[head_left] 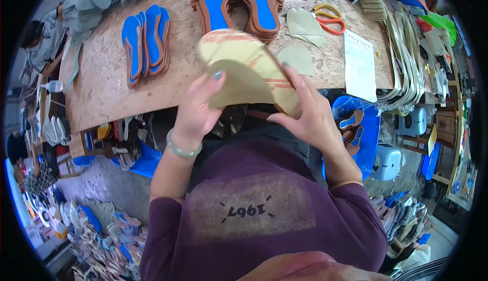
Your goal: The person assembles sandals by hand in a workshop setting. They repeatedly pick up a blue sandal sole and a beige insole, align the insole onto the sole, and press them together. The person handles the items one at a time, stacking the finished pairs on the table.
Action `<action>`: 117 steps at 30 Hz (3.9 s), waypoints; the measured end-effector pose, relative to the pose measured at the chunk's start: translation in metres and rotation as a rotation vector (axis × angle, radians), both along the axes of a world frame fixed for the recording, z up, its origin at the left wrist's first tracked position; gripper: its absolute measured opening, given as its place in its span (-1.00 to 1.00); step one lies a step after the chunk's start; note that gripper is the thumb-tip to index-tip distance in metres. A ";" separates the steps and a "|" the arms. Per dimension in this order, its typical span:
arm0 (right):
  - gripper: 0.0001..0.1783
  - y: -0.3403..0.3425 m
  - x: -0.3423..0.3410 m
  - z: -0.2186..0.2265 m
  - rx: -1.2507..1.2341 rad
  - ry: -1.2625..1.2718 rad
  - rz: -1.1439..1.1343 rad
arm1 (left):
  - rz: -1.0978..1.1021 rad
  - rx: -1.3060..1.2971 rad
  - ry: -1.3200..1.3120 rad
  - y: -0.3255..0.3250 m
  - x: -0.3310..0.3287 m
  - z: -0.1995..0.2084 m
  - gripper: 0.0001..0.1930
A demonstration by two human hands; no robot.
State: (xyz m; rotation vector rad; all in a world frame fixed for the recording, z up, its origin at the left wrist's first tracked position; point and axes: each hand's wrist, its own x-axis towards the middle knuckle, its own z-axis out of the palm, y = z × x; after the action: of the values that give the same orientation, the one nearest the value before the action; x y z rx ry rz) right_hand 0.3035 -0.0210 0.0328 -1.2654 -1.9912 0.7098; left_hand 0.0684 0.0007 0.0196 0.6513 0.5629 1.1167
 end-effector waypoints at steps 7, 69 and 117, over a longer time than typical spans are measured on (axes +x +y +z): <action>-0.08 0.024 0.018 -0.026 0.166 0.342 -0.338 | -0.041 -0.059 -0.371 0.042 0.032 -0.002 -0.48; -0.44 0.007 -0.029 -0.029 -0.568 1.208 0.362 | 0.140 0.143 -0.693 0.050 -0.010 -0.006 -0.50; -0.66 0.067 -0.001 -0.012 0.013 1.141 -0.194 | 0.417 0.682 0.838 -0.003 0.062 -0.023 -0.73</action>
State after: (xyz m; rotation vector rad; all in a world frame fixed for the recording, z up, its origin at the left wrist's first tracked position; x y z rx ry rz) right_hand 0.3029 0.0456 0.0204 -0.7230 -0.9206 1.0038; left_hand 0.1307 -0.0019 -0.0035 1.6890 1.0727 1.4191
